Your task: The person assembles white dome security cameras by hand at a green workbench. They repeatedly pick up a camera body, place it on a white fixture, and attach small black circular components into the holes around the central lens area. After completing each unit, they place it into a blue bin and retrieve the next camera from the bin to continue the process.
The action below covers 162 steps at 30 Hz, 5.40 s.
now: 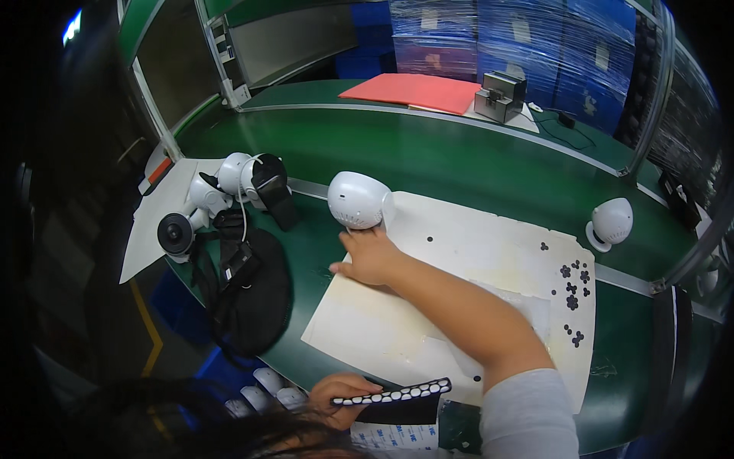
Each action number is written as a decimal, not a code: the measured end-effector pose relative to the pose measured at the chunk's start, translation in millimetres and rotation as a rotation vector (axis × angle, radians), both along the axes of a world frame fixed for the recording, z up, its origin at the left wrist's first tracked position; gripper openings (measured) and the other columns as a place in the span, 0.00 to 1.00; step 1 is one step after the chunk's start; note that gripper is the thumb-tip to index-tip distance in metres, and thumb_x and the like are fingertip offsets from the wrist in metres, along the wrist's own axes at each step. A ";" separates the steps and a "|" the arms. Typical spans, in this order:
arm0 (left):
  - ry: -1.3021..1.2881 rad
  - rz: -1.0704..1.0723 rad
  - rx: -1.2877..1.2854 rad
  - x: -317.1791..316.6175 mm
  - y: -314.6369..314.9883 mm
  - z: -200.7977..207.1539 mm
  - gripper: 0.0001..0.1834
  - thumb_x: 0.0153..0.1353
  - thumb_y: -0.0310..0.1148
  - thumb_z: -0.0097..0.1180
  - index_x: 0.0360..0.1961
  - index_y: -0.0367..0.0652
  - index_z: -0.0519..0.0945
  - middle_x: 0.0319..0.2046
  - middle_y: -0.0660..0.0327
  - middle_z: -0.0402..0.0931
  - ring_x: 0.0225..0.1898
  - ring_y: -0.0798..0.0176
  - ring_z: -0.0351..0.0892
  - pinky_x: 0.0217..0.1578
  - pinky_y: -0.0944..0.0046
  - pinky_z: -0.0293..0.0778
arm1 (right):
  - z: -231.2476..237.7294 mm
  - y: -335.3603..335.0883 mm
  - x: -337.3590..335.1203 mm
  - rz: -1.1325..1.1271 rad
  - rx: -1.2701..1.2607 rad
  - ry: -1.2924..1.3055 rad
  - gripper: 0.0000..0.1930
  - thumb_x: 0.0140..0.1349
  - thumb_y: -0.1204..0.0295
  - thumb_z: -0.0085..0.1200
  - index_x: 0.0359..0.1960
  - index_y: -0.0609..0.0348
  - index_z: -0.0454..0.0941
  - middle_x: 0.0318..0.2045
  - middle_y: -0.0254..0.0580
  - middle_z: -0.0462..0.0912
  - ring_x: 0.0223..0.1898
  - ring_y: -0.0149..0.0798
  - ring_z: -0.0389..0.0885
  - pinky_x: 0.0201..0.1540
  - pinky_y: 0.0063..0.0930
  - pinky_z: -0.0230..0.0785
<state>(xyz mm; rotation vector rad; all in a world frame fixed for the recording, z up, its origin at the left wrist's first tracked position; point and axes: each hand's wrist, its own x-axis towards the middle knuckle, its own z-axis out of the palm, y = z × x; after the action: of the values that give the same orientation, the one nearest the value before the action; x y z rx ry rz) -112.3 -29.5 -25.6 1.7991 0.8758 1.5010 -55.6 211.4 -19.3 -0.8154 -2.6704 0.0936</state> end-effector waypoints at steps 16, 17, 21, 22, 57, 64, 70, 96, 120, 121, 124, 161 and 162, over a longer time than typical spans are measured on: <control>0.273 -0.053 0.100 6.0 10.9 22.6 0.14 0.40 0.21 0.57 0.33 0.36 0.74 0.33 0.53 0.77 0.29 0.54 0.77 0.29 0.63 0.71 | 97.6 -55.9 201.4 -0.276 -0.910 1.241 0.09 0.59 0.67 0.46 0.32 0.59 0.69 0.23 0.37 0.73 0.23 0.27 0.72 0.27 0.18 0.65; 0.250 -0.069 0.096 8.4 9.1 29.9 0.14 0.40 0.21 0.57 0.32 0.35 0.75 0.33 0.53 0.78 0.28 0.54 0.77 0.28 0.63 0.71 | 103.8 -77.8 214.5 -0.311 -0.955 1.262 0.08 0.60 0.67 0.45 0.33 0.59 0.68 0.22 0.37 0.73 0.21 0.28 0.72 0.25 0.18 0.65; 0.069 -0.073 -0.016 37.4 10.8 43.6 0.10 0.45 0.21 0.56 0.31 0.35 0.74 0.26 0.52 0.77 0.23 0.57 0.75 0.25 0.67 0.71 | 87.6 -135.2 246.9 -0.439 -1.070 1.340 0.10 0.61 0.67 0.43 0.39 0.60 0.63 0.18 0.38 0.74 0.17 0.29 0.72 0.20 0.19 0.66; 0.023 -0.064 -0.074 45.2 11.2 46.9 0.09 0.46 0.21 0.56 0.31 0.35 0.74 0.25 0.52 0.76 0.22 0.58 0.75 0.25 0.68 0.70 | 78.3 -141.9 254.6 -0.449 -1.105 1.293 0.11 0.61 0.67 0.42 0.41 0.59 0.62 0.23 0.40 0.75 0.20 0.29 0.74 0.20 0.20 0.67; 0.043 0.134 -0.219 102.1 28.2 31.9 0.08 0.45 0.22 0.59 0.26 0.33 0.73 0.19 0.57 0.74 0.19 0.69 0.71 0.22 0.72 0.68 | 85.5 -184.0 283.6 -0.037 -0.046 0.718 0.10 0.42 0.73 0.61 0.30 0.52 0.78 0.37 0.31 0.78 0.41 0.36 0.73 0.39 0.29 0.63; 0.083 0.114 -0.197 104.2 28.2 30.4 0.09 0.44 0.23 0.60 0.27 0.33 0.73 0.19 0.56 0.74 0.19 0.65 0.74 0.22 0.70 0.68 | 74.3 -185.7 282.6 0.141 0.228 0.466 0.16 0.44 0.74 0.59 0.38 0.49 0.74 0.35 0.32 0.78 0.37 0.34 0.75 0.34 0.28 0.60; 0.193 0.071 -0.128 110.5 32.8 36.1 0.10 0.43 0.23 0.61 0.27 0.34 0.72 0.20 0.54 0.74 0.18 0.59 0.74 0.21 0.68 0.68 | 71.0 -191.4 265.2 0.140 0.145 0.812 0.21 0.45 0.76 0.57 0.43 0.51 0.67 0.35 0.37 0.78 0.35 0.36 0.76 0.35 0.29 0.62; 0.642 0.076 0.265 120.1 40.5 38.5 0.10 0.38 0.29 0.54 0.27 0.45 0.76 0.50 0.61 0.69 0.56 0.53 0.62 0.53 0.48 0.54 | 81.0 -119.3 276.9 -0.051 -0.666 1.055 0.32 0.53 0.86 0.41 0.60 0.61 0.44 0.49 0.49 0.61 0.33 0.26 0.70 0.37 0.19 0.64; 0.663 0.090 0.256 117.8 38.3 30.6 0.10 0.39 0.30 0.59 0.28 0.48 0.76 0.49 0.62 0.70 0.57 0.56 0.62 0.54 0.48 0.53 | 78.8 -126.0 276.8 -0.103 0.275 0.496 0.27 0.49 0.83 0.49 0.53 0.58 0.59 0.36 0.40 0.76 0.35 0.43 0.73 0.38 0.31 0.66; 0.652 0.082 0.258 118.1 38.6 30.3 0.11 0.40 0.30 0.55 0.29 0.47 0.76 0.50 0.62 0.70 0.56 0.56 0.62 0.54 0.48 0.53 | 81.3 -127.1 275.9 -0.091 0.347 0.500 0.27 0.48 0.83 0.50 0.52 0.57 0.60 0.35 0.39 0.77 0.36 0.44 0.73 0.39 0.32 0.65; 0.637 0.073 0.249 119.2 38.1 31.1 0.12 0.41 0.30 0.51 0.31 0.46 0.76 0.50 0.61 0.70 0.56 0.55 0.63 0.53 0.47 0.53 | 86.5 -129.9 269.0 -0.038 0.052 0.673 0.26 0.49 0.82 0.49 0.52 0.58 0.59 0.33 0.38 0.76 0.38 0.42 0.73 0.46 0.35 0.58; 0.624 0.130 0.309 126.9 39.9 33.7 0.08 0.41 0.28 0.52 0.27 0.43 0.75 0.50 0.58 0.69 0.56 0.53 0.63 0.51 0.48 0.55 | 55.0 -172.8 277.0 -0.204 -0.347 0.625 0.05 0.55 0.68 0.51 0.30 0.52 0.76 0.58 0.48 0.57 0.62 0.55 0.44 0.59 0.45 0.37; 0.639 0.122 0.308 126.4 39.8 34.0 0.08 0.42 0.28 0.54 0.28 0.43 0.75 0.50 0.57 0.69 0.56 0.52 0.62 0.51 0.48 0.55 | 54.1 -173.4 277.4 -0.212 -0.298 0.606 0.05 0.54 0.67 0.52 0.31 0.51 0.76 0.57 0.47 0.58 0.62 0.54 0.45 0.58 0.45 0.38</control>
<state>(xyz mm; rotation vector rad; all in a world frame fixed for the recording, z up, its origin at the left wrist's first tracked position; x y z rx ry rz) 14.2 10.3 8.4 2.5664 1.1071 1.1812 221.8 38.0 34.8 -0.9668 -2.0140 0.5951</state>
